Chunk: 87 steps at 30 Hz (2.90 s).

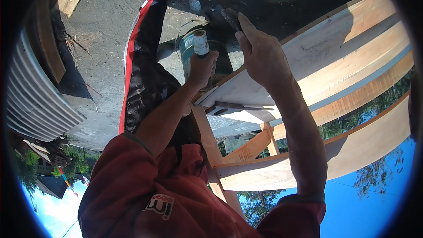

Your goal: The person repairs a wooden bench by using a hammer to fit a wooden piece into a joint, applying glue to a small wooden shim, and inserting the shim into the gap at the base of the bench leg.

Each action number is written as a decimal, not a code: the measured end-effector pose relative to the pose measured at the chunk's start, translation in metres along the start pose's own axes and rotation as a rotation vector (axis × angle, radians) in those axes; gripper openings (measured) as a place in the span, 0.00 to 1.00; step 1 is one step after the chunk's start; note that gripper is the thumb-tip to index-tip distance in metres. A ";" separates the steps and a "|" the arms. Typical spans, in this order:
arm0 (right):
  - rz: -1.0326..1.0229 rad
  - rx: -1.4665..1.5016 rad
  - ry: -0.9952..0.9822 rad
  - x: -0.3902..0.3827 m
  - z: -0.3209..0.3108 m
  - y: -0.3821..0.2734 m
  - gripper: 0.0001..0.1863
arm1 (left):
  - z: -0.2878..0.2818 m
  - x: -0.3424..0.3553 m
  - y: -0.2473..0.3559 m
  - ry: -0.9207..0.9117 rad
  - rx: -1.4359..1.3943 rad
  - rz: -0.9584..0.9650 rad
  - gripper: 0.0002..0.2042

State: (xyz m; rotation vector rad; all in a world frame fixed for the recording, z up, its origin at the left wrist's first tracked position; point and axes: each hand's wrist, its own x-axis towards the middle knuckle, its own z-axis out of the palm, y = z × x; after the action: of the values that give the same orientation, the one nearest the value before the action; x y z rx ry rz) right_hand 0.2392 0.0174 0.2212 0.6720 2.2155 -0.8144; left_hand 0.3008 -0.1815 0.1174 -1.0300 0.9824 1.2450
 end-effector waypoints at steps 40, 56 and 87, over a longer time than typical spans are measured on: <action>-0.008 -0.009 -0.188 0.025 -0.050 -0.021 0.27 | 0.006 -0.012 -0.016 0.020 0.471 0.086 0.08; 0.179 -0.048 -0.014 0.006 -0.050 0.021 0.28 | 0.011 -0.006 -0.017 -0.011 0.494 0.036 0.09; 0.220 0.108 -0.077 -0.003 -0.046 0.015 0.34 | -0.013 -0.005 -0.043 -0.016 0.603 -0.005 0.11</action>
State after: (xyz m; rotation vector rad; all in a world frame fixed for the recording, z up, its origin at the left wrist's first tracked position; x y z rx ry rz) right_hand 0.2320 0.0595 0.2447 0.9032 1.9976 -0.8368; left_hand 0.3426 -0.1967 0.1214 -0.5462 1.2394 0.8630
